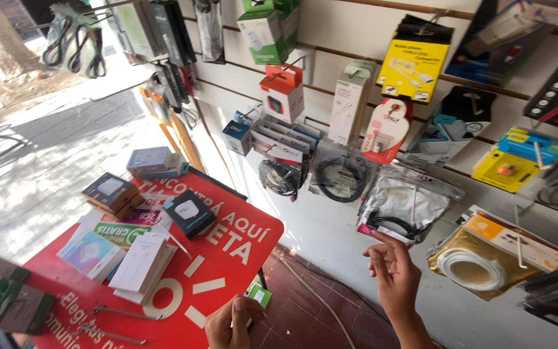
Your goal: The person picks up and arranges electronic product boxes and charging cables on a display table and wall hooks. The person holds and displays various packages one at a time before placing them back on the table or hanging them on hooks.
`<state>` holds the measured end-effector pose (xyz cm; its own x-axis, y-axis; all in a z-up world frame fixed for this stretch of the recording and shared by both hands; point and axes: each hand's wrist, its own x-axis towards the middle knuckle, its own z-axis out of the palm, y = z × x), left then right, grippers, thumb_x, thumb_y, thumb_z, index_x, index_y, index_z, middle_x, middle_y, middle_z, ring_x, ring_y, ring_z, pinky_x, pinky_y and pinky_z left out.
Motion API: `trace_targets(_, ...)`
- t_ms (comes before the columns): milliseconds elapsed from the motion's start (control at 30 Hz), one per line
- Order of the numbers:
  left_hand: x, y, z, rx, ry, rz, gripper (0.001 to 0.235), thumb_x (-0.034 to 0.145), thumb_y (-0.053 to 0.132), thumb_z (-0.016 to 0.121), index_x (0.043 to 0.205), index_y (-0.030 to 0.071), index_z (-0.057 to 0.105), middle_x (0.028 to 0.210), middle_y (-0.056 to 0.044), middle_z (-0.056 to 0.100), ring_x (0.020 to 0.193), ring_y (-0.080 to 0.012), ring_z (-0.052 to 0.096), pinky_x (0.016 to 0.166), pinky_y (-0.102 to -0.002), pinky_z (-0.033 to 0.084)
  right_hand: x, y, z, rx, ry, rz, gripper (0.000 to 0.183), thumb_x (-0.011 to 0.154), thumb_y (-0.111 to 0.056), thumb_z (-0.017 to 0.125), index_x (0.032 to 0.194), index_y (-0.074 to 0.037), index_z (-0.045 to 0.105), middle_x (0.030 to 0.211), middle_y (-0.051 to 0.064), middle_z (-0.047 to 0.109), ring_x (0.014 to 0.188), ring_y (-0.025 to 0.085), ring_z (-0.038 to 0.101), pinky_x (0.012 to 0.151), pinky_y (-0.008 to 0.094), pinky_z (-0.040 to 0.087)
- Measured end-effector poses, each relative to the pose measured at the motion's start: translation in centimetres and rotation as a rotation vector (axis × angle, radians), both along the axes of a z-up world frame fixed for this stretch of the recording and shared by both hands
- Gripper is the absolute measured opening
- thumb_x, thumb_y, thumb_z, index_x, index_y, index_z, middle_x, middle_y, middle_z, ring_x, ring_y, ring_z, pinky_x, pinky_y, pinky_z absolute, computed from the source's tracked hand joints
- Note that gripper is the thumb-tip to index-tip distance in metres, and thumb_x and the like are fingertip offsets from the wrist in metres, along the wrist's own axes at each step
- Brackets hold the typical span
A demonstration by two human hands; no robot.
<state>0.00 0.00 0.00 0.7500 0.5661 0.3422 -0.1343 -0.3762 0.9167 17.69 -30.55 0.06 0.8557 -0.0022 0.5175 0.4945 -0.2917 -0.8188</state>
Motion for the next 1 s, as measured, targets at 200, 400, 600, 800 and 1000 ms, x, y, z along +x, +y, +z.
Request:
trace_targets(200,-2.0,0.3,2.3,0.213,-0.109,0.026,0.067,0.128,0.037,0.048,0.076,0.016,0.085,0.064,0.007,0.082,0.056,-0.0078,0.078,0.054,-0.028,0.055,0.5,2.9,-0.7,0.038,-0.009,0.111,0.033,0.127,-0.016,0.067,0.156,-0.001,0.071,0.102,0.016,0.085,0.073,0.018,0.072,0.066,0.030,0.061)
trace_targets(400,-5.2,-0.8,3.2,0.317,-0.152,0.161,0.062,0.130,0.037,0.049,0.083,0.012,0.080,0.070,0.000,0.080,0.061,-0.0166,0.081,0.053,-0.032,0.056,0.6,6.8,-0.4,0.040,-0.051,0.338,0.032,0.132,-0.013,0.064,0.159,0.004,0.067,0.105,0.023,0.082,0.073,0.022,0.070,0.067,0.032,0.059)
trace_targets(600,-9.3,-2.6,2.8,0.361,-0.077,0.335,0.060,0.131,0.038,0.050,0.085,0.013,0.078,0.069,0.001,0.080,0.061,-0.0161,0.080,0.056,-0.032,0.052,0.1,9.0,-0.5,0.027,-0.077,0.531,0.030,0.134,-0.011,0.065,0.159,0.006,0.066,0.110,0.025,0.083,0.075,0.025,0.072,0.071,0.034,0.062)
trace_targets(800,-12.1,-5.2,2.2,0.382,-0.049,0.501,0.066,0.132,0.043,0.045,0.084,0.015,0.082,0.071,0.002,0.080,0.064,-0.0157,0.081,0.058,-0.033,0.055,-0.2,9.8,-1.0,-0.002,-0.114,0.668,0.032,0.134,-0.011,0.064,0.160,0.008,0.065,0.112,0.027,0.083,0.076,0.026,0.073,0.074,0.037,0.064)
trace_targets(1000,-13.3,-6.9,1.6,0.383,-0.024,0.581,0.062,0.131,0.039,0.048,0.085,0.015,0.082,0.070,0.003,0.080,0.061,-0.0155,0.079,0.059,-0.033,0.054,-0.7,10.3,-1.3,-0.027,-0.093,0.742,0.031,0.133,-0.007,0.066,0.161,0.008,0.066,0.114,0.025,0.084,0.075,0.026,0.072,0.075,0.037,0.065)
